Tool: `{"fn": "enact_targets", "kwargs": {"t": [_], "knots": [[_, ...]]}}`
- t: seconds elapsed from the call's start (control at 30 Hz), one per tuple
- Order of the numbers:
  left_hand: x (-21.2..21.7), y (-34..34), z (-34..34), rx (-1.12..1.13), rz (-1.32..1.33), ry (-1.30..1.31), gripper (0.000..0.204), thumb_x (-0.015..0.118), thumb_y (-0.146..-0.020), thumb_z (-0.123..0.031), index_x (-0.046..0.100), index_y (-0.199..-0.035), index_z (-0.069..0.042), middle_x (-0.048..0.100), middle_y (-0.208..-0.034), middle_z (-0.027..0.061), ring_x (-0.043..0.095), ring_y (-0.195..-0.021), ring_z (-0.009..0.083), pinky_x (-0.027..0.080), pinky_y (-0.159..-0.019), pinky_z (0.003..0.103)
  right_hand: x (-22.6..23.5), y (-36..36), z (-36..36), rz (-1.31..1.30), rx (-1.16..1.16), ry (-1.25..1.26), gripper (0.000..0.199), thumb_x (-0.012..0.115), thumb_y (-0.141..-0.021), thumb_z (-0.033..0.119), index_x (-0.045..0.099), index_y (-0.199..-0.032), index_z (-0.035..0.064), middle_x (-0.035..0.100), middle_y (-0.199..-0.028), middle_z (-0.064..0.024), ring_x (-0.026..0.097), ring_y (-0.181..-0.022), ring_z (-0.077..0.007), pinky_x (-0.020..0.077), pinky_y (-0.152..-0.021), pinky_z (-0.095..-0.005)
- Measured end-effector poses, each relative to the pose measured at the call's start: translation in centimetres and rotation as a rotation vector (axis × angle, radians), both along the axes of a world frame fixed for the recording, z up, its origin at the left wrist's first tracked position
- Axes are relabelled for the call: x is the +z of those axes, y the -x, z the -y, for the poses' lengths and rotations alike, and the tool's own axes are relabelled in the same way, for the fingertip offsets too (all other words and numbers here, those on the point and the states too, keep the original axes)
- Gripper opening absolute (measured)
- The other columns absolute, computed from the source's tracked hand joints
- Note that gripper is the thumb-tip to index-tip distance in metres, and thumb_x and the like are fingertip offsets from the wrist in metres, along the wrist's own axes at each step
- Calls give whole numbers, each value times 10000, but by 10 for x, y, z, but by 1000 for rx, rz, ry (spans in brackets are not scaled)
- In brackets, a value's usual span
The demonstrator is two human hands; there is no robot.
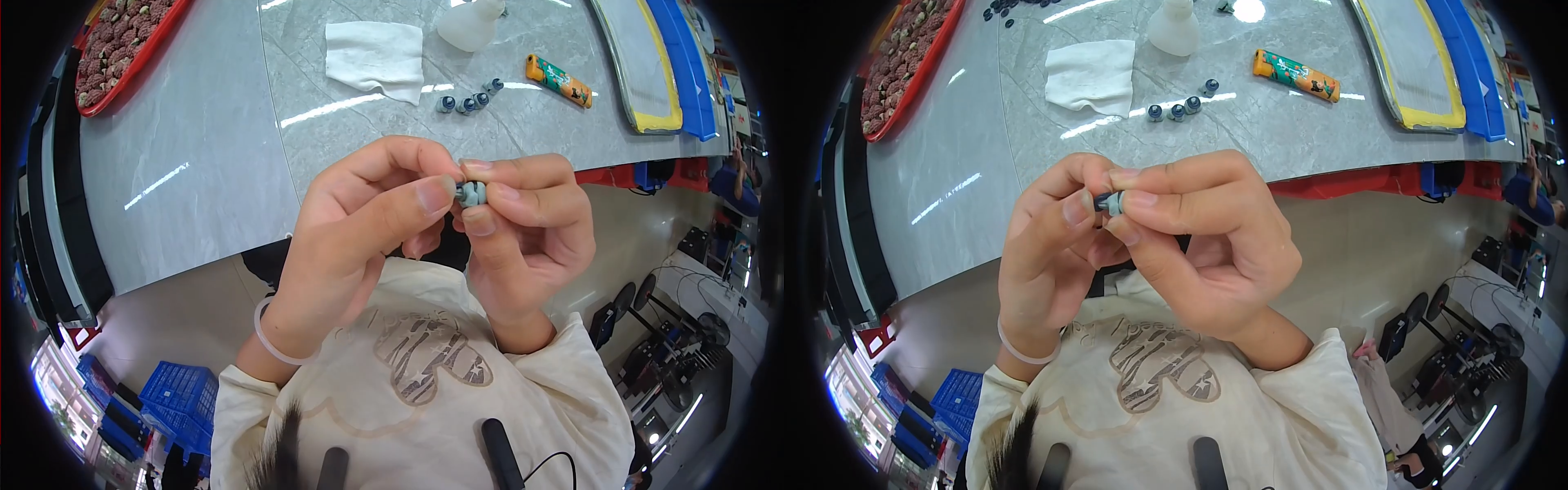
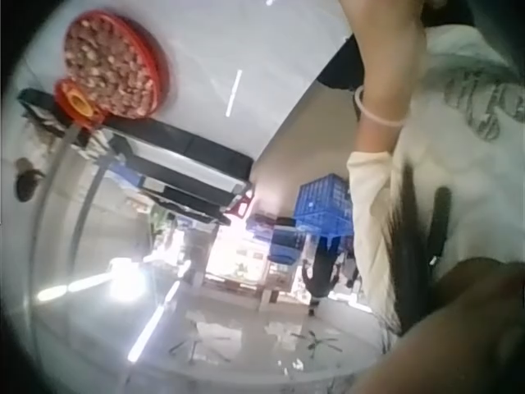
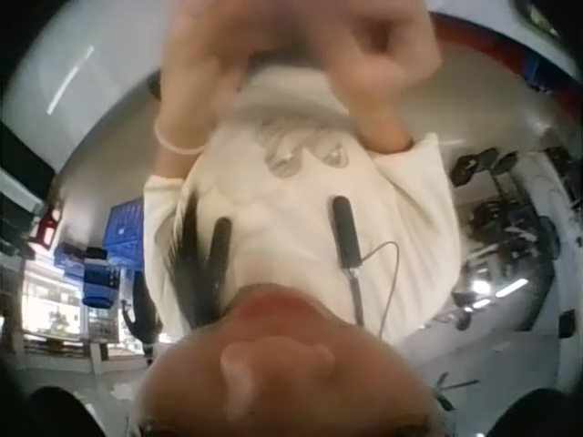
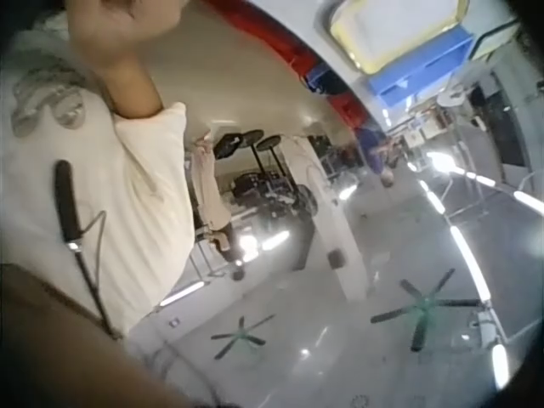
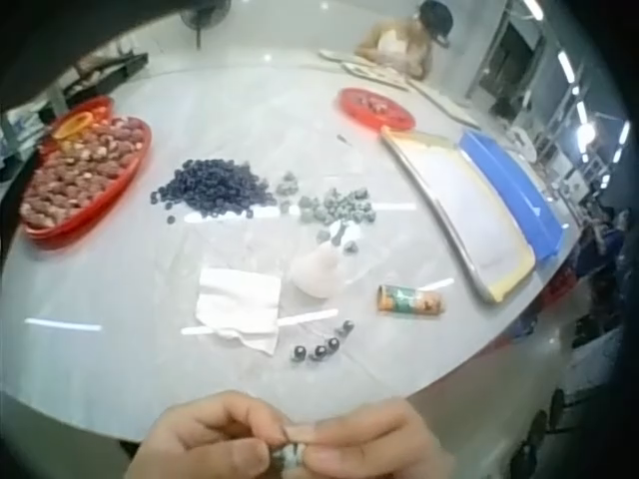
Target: The person assembles small black plastic pins into teal circular bead-like components by hand on a factory workbench.
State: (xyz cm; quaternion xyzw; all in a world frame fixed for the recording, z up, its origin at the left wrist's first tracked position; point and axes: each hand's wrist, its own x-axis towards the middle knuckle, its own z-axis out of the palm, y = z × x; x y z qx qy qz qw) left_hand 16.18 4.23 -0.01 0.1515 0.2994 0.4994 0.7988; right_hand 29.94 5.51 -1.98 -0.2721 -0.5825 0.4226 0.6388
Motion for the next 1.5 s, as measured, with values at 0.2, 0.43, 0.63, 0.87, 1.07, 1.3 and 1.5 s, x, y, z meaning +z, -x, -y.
{"fn": "enact_targets", "kwargs": {"t": [0.2, 0.43, 0.63, 0.87, 1.07, 1.3, 1.5], "knots": [[-3, 3, 0, -28, 32, -26, 159, 591, -836, -109, 564, -968, -26, 573, -829, 18, 451, -668, 59, 354, -570, 185, 0, 3, 4, -60, -5, 39, 214, 607, -715, -159, 554, -897, -60, 550, -936, -191, 622, -791, -167, 522, -676, -220], [0, -1, -2, 46, -183, -174, 144, 597, -826, -79, 523, -940, -33, 540, -850, 33, 476, -688, 59, 378, -565, 171, 1, 6, 8, -169, 55, 161, 196, 579, -747, -155, 545, -905, -44, 547, -931, -165, 609, -869, -189, 510, -743, -249], [-16, 3, -5, 242, -614, -637, 163, 622, -796, -15, 538, -936, -15, 510, -865, 57, 490, -733, 109, 399, -570, 201, 12, 8, 11, -358, 137, 460, 152, 575, -776, -115, 546, -891, -20, 564, -899, -124, 601, -835, -170, 507, -705, -259], [-31, 13, -11, 551, -1228, -1219, 234, 632, -669, 31, 639, -891, -45, 542, -876, 57, 501, -688, 120, 371, -494, 208, 20, 5, 7, -479, 326, 909, 56, 564, -836, 55, 539, -882, 34, 553, -835, -61, 493, -636, -93, 400, -537, -215], [-19, 6, 0, 448, -1022, -980, 153, 653, -752, -95, 600, -883, -37, 508, -909, 96, 490, -775, 142, 393, -607, 231, 17, 8, 9, -607, 378, 973, 51, 570, -837, 44, 545, -881, 34, 559, -815, -63, 507, -657, -101, 409, -548, -219], [-17, 4, 5, 353, -917, -787, 177, 640, -821, -172, 552, -884, -32, 465, -943, 100, 479, -865, 148, 410, -732, 247, 8, 7, 8, -671, 466, 900, 65, 567, -836, 42, 536, -893, 36, 558, -824, -70, 508, -642, -108, 403, -534, -217], [-22, 7, 4, 423, -1045, -1048, 274, 659, -798, -286, 559, -904, -54, 479, -940, 107, 516, -763, 137, 442, -650, 228, 9, 7, 9, -723, 582, 904, 62, 562, -833, 37, 534, -888, 39, 557, -827, -73, 517, -651, -112, 399, -526, -217]]}}
